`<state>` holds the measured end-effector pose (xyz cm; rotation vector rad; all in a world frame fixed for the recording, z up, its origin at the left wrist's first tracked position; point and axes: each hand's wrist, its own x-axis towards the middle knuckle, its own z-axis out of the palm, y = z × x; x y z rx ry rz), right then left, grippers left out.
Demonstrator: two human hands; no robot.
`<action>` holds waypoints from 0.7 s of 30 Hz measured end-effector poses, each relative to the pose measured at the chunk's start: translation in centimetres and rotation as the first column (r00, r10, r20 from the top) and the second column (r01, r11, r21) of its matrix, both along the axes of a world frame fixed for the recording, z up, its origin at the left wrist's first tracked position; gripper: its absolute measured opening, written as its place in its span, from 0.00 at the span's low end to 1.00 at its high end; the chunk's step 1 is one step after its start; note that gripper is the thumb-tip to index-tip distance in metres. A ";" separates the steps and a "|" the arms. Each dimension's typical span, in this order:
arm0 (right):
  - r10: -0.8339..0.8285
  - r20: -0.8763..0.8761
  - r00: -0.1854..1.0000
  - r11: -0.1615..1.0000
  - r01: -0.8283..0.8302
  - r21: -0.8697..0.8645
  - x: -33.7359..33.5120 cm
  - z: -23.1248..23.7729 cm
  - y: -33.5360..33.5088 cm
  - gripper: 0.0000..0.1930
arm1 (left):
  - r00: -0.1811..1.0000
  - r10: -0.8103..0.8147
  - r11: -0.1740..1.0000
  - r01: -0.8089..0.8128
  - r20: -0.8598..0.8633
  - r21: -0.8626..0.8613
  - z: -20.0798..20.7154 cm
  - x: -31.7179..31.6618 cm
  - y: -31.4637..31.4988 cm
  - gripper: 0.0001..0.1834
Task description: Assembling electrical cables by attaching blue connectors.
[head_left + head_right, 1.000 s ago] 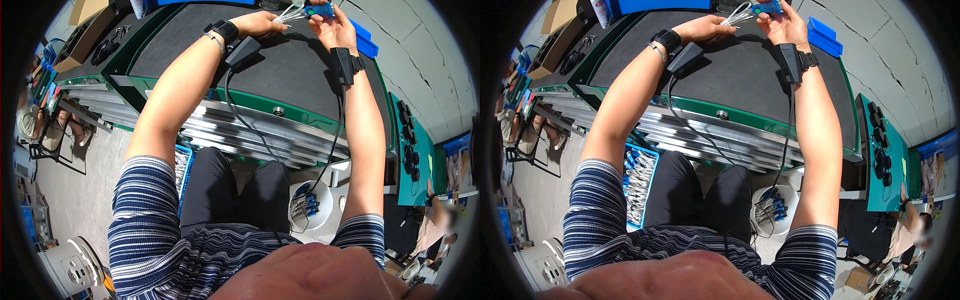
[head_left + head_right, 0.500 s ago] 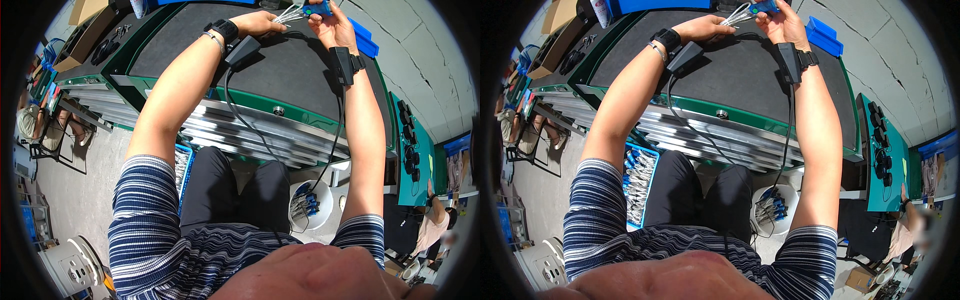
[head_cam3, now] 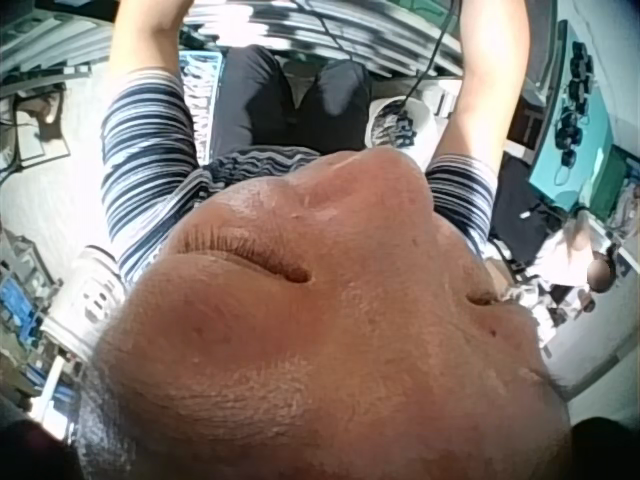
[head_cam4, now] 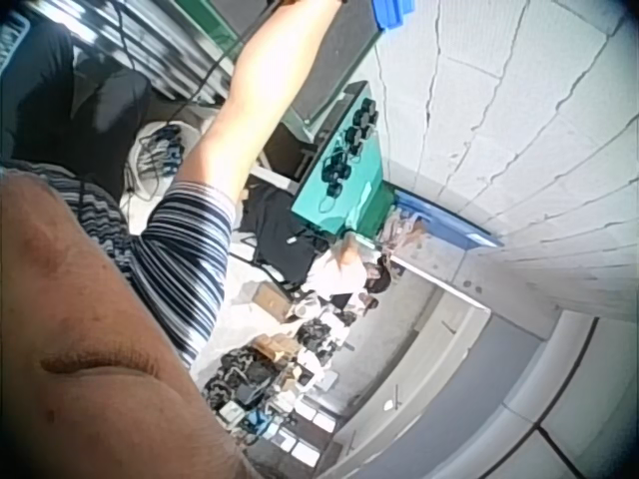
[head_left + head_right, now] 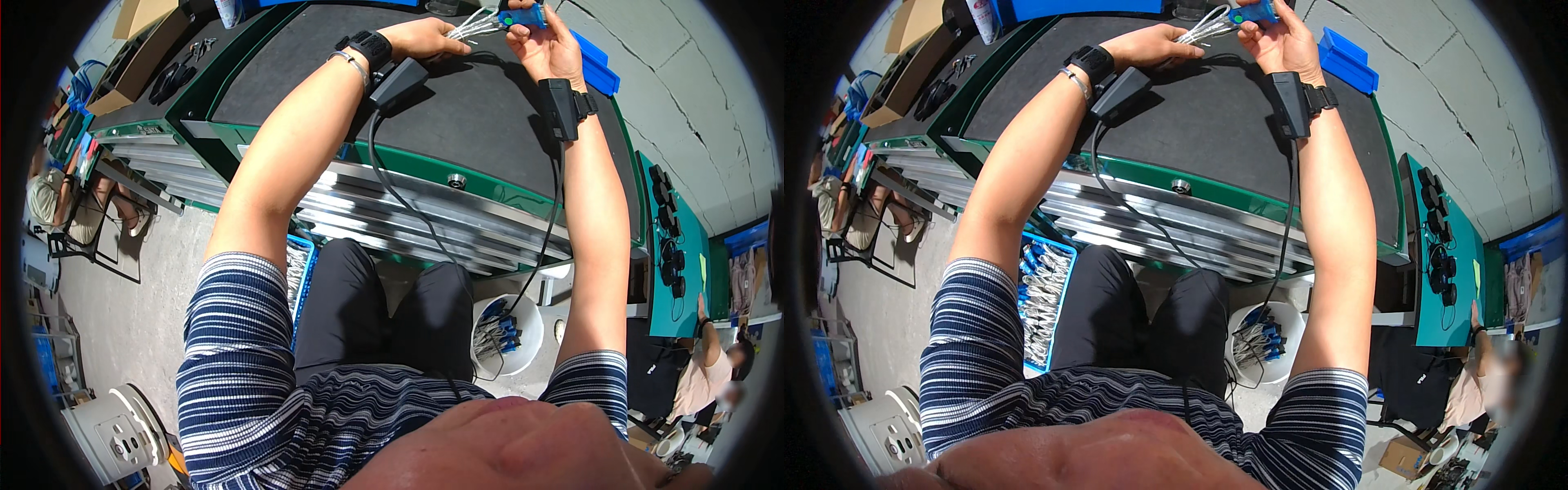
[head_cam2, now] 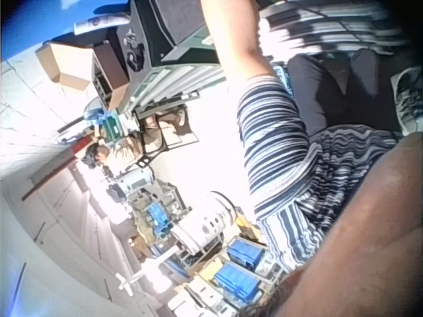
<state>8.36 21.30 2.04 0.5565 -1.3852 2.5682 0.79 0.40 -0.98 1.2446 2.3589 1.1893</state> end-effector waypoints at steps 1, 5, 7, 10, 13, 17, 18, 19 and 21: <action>-0.023 0.001 1.000 1.000 0.023 0.016 -0.2 0.0 0.1 0.12 | 1.000 -0.006 1.000 0.006 -0.008 0.010 0.0 0.0 0.0 0.18; -0.020 -0.002 1.000 0.997 0.020 0.072 -0.9 -0.3 1.2 0.14 | 1.000 -0.018 1.000 0.018 -0.021 0.012 -0.2 -0.1 0.1 0.17; 0.089 -0.060 0.994 0.992 -0.083 0.092 -1.3 -0.5 1.6 0.16 | 0.999 -0.033 0.999 0.034 -0.020 0.039 -0.3 -0.3 0.2 0.17; 0.062 -0.013 0.998 0.998 -0.063 -0.008 -1.3 -0.7 1.8 0.18 | 0.999 -0.055 0.992 0.055 -0.004 0.112 -0.8 -0.7 0.6 0.17; -0.094 0.050 0.994 0.996 0.094 -0.005 -1.0 -0.6 1.3 0.20 | 0.998 -0.005 0.983 0.017 -0.067 0.181 -0.7 -1.1 0.8 0.18; -0.053 0.094 0.994 0.999 0.051 0.017 -0.7 -0.7 0.1 0.26 | 0.999 0.010 0.974 0.001 -0.047 0.229 -0.4 -1.2 0.8 0.18; -0.054 0.107 0.993 0.998 0.050 0.044 -0.7 -0.7 -0.1 0.26 | 0.997 0.015 0.974 0.001 -0.070 0.227 -0.4 -1.0 0.8 0.19; -0.053 0.107 0.993 0.998 0.048 0.046 -0.7 -0.7 -0.4 0.26 | 0.997 0.017 0.973 0.000 -0.069 0.229 -0.4 -0.8 0.9 0.19; -0.081 0.140 0.987 0.995 0.073 0.061 -0.9 -0.8 -0.7 0.23 | 0.990 -0.135 0.966 0.140 -0.037 0.217 -0.4 -0.5 1.0 0.19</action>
